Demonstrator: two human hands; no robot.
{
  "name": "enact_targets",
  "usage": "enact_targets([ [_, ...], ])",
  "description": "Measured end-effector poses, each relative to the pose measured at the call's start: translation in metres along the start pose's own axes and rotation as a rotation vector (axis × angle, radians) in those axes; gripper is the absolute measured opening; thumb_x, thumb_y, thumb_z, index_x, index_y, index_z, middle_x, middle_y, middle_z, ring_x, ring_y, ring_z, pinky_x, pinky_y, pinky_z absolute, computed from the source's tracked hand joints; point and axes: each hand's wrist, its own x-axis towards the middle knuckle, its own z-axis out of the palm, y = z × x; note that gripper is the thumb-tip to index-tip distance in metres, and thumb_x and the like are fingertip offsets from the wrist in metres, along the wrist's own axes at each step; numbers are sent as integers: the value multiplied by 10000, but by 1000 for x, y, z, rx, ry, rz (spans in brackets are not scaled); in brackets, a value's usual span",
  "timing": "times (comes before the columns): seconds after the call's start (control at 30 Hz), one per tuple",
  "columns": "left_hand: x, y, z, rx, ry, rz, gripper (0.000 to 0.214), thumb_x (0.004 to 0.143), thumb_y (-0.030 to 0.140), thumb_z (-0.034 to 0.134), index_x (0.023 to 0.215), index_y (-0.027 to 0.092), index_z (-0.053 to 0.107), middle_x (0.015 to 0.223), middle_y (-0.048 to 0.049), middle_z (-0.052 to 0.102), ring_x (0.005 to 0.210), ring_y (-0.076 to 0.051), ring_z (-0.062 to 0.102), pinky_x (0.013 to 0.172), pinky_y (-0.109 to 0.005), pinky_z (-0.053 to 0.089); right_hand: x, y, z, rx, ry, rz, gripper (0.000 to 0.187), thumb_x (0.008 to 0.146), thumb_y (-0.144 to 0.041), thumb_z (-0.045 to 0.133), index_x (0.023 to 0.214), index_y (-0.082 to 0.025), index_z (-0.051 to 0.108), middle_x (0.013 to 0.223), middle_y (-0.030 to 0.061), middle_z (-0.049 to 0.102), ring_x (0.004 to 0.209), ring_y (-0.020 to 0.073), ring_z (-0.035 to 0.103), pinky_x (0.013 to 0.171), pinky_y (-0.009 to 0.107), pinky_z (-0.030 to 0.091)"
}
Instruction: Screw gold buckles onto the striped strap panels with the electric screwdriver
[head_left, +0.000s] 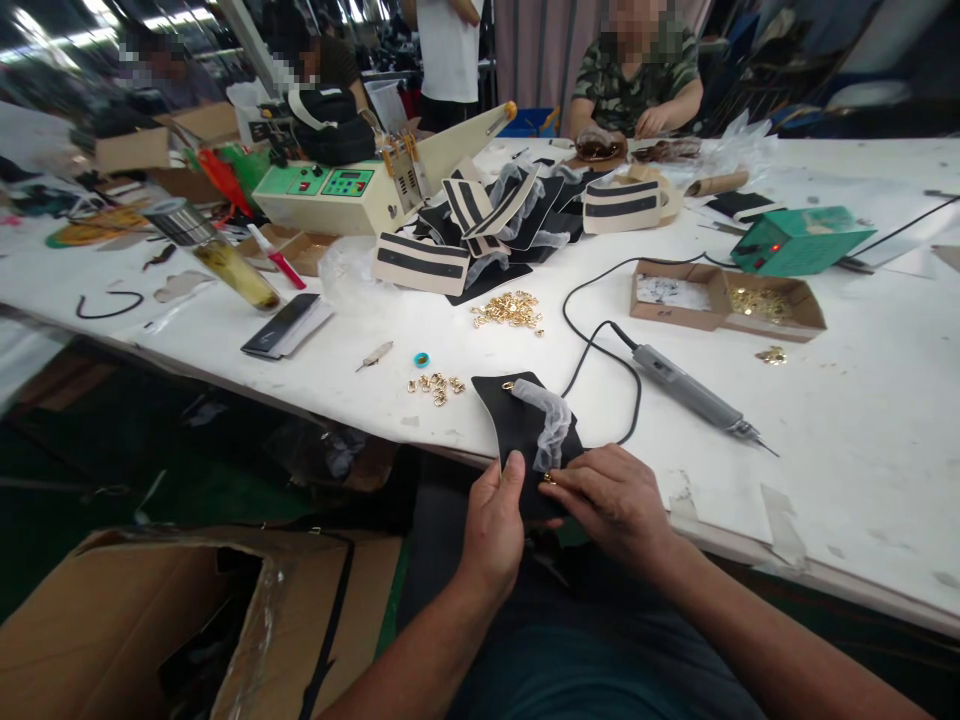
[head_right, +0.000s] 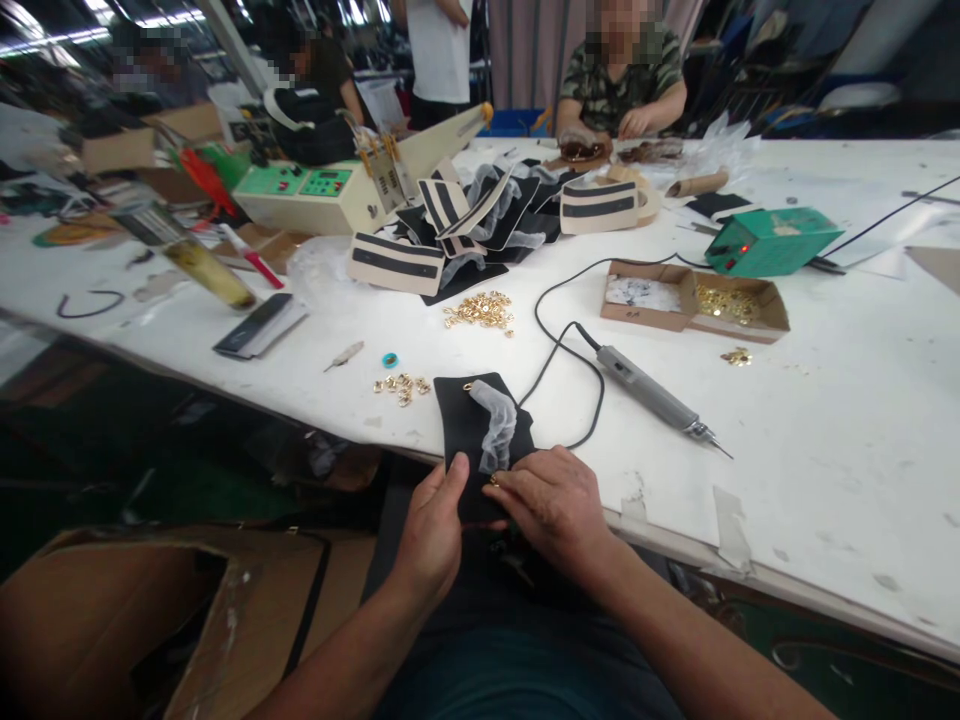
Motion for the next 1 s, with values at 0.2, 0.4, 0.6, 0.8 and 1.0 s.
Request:
enact_targets([
  [0.2, -1, 1, 6, -86, 69, 1, 512, 816, 614, 786, 1051, 161, 740, 956, -62, 779, 813, -215, 735, 694, -315, 631, -8, -8, 6, -42, 89, 28, 129, 934, -216, 783, 1057, -199, 749, 859, 37, 756, 718, 165, 640, 697, 342, 438],
  [0.4, 1, 9, 6, -117, 83, 62, 486, 800, 578, 811, 991, 135, 750, 923, -86, 799, 957, -262, 750, 880, -369, 607, -21, -12, -2, 29, 45, 31, 196, 941, -160, 732, 1111, -255, 748, 939, 50, 758, 814, 200, 669, 752, 377, 505],
  [0.6, -8, 7, 7, -146, -24, -4, 510, 898, 545, 738, 1207, 140, 733, 995, -115, 816, 968, -292, 774, 853, -413, 633, -17, -5, -19, 234, 173, 575, 330, 940, -397, 732, 1229, -239, 706, 1102, 99, 716, 979, 260, 695, 841, 417, 580],
  [0.8, -11, 11, -3, -220, -190, 43, 443, 922, 385, 736, 1301, 155, 722, 1193, -132, 794, 1162, -311, 730, 1024, -435, 575, -5, -1, -36, 667, 13, 889, 532, 893, -547, 746, 1266, -178, 658, 788, 17, 673, 685, 184, 656, 582, 284, 545],
  [1.0, 6, 35, -10, -323, -65, 31, 412, 875, 422, 762, 1176, 140, 765, 1203, -139, 793, 1229, -330, 702, 1113, -467, 515, -29, -2, -44, 391, -97, 653, 338, 908, -401, 740, 1213, -257, 722, 798, 2, 706, 706, 175, 689, 585, 252, 563],
])
